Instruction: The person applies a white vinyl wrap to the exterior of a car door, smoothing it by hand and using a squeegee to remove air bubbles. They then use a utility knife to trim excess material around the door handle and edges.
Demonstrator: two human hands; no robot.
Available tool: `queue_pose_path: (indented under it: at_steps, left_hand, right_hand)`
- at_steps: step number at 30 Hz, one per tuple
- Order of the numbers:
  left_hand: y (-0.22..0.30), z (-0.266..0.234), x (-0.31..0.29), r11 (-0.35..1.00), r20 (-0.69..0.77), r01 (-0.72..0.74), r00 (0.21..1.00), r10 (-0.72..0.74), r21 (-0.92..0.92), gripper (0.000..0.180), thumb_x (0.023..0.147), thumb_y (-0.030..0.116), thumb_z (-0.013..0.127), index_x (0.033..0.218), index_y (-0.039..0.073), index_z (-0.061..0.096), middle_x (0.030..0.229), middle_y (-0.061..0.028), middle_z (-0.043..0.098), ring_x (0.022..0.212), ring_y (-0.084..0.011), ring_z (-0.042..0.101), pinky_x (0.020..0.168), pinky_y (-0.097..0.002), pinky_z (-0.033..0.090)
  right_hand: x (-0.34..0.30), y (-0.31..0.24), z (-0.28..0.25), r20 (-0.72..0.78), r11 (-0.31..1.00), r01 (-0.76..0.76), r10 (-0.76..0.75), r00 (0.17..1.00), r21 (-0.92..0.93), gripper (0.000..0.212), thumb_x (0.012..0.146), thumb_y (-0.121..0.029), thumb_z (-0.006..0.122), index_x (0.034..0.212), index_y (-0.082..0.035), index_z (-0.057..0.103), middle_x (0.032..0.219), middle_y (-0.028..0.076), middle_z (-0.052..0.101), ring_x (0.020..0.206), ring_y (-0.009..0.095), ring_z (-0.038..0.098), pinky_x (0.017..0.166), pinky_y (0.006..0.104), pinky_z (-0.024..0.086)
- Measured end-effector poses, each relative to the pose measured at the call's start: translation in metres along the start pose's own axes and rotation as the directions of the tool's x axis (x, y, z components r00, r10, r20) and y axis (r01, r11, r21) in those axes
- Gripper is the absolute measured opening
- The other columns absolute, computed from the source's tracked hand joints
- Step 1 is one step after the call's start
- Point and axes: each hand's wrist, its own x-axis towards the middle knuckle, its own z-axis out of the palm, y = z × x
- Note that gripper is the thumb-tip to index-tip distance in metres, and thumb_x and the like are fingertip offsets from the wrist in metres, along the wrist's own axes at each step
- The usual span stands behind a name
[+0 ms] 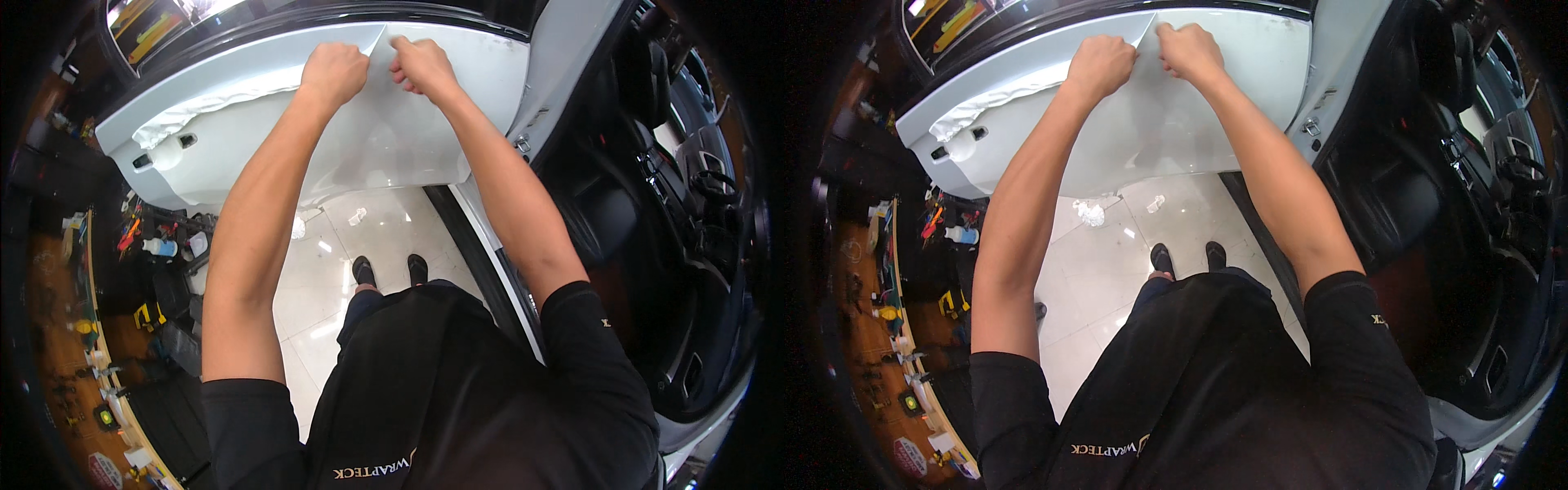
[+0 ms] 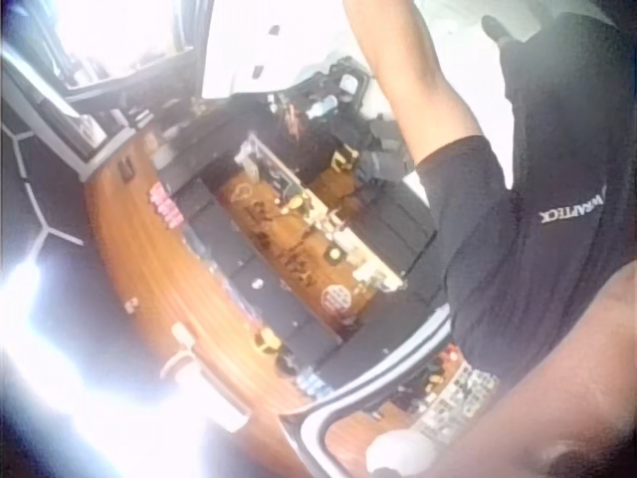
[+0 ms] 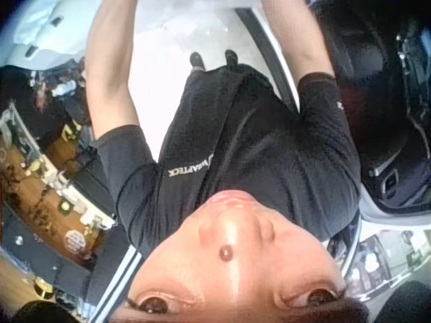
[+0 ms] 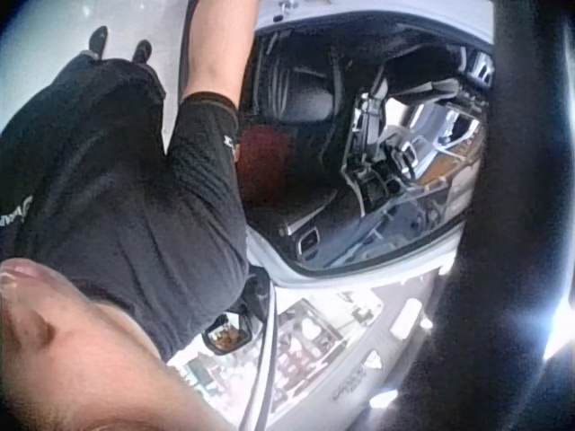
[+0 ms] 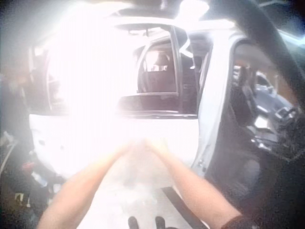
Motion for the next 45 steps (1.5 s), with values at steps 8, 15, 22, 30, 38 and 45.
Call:
queue_pose_path:
  at_steps: [8,15,22,30,38,45]
  left_hand:
    - [0.003,-0.001,-0.005,0.999,-0.123,0.004,0.992,-0.009,-0.047,0.019,0.082,0.014,0.06,0.071,0.01,0.075,0.071,-0.0117,0.072,0.07,-0.0274,0.072,0.063,-0.0399,0.056]
    - [-0.006,0.013,-0.012,0.994,-0.072,-0.084,0.994,0.079,-0.073,0.025,0.09,0.02,0.06,0.072,0.007,0.072,0.069,-0.0155,0.069,0.066,-0.0322,0.07,0.061,-0.0432,0.054]
    - [-0.007,0.016,-0.01,0.976,-0.034,-0.155,0.988,0.152,-0.156,0.02,0.088,0.019,0.06,0.077,0.003,0.068,0.071,-0.0169,0.069,0.069,-0.0342,0.07,0.064,-0.0457,0.054]
    - [-0.029,-0.064,0.046,0.938,0.659,0.155,0.746,0.094,-0.31,0.051,0.086,0.052,0.064,0.078,0.003,0.077,0.076,-0.0169,0.072,0.074,-0.0283,0.073,0.075,-0.044,0.057]
    - [0.045,-0.047,0.087,0.977,0.389,0.171,0.915,-0.11,-0.128,0.08,0.092,0.075,0.043,0.08,0.005,0.078,0.079,-0.0102,0.075,0.081,-0.0268,0.074,0.078,-0.0413,0.057]
    - [0.036,-0.009,0.081,1.0,0.025,0.001,1.0,0.0,-0.019,0.047,0.097,0.045,0.057,0.08,0.007,0.077,0.082,-0.013,0.074,0.078,-0.0297,0.073,0.067,-0.0395,0.056]
  right_hand:
    - [0.033,-0.027,0.015,0.075,0.971,-0.015,0.034,0.997,-0.238,0.066,0.09,-0.065,0.057,0.064,-0.005,0.068,0.063,0.007,0.068,0.059,0.017,0.068,0.067,0.0317,0.055]
    - [0.02,0.008,0.044,-0.179,0.978,0.03,-0.068,0.981,-0.208,0.059,0.097,-0.049,0.052,0.089,0.005,0.073,0.092,0.027,0.071,0.09,0.042,0.069,0.083,0.0486,0.053]
    - [-0.004,0.023,0.063,-0.343,0.994,0.004,-0.042,0.938,-0.112,0.06,0.097,-0.047,0.051,0.07,0.002,0.07,0.075,0.027,0.068,0.075,0.046,0.065,0.073,0.0514,0.05]
    - [-0.018,0.025,0.076,-0.397,0.998,-0.026,0.048,0.916,0.062,0.058,0.099,-0.044,0.05,0.067,0.0,0.069,0.07,0.025,0.065,0.072,0.045,0.065,0.069,0.0522,0.05]
    - [-0.034,0.023,0.077,-0.368,0.996,0.049,-0.016,0.93,0.081,0.043,0.098,-0.031,0.05,0.073,0.0,0.068,0.076,0.023,0.069,0.072,0.046,0.066,0.069,0.0526,0.051]
    - [-0.028,0.024,0.083,-0.426,0.998,0.069,-0.063,0.903,-0.003,0.031,0.089,-0.026,0.059,0.073,-0.001,0.071,0.075,0.025,0.069,0.074,0.045,0.067,0.068,0.0545,0.052]
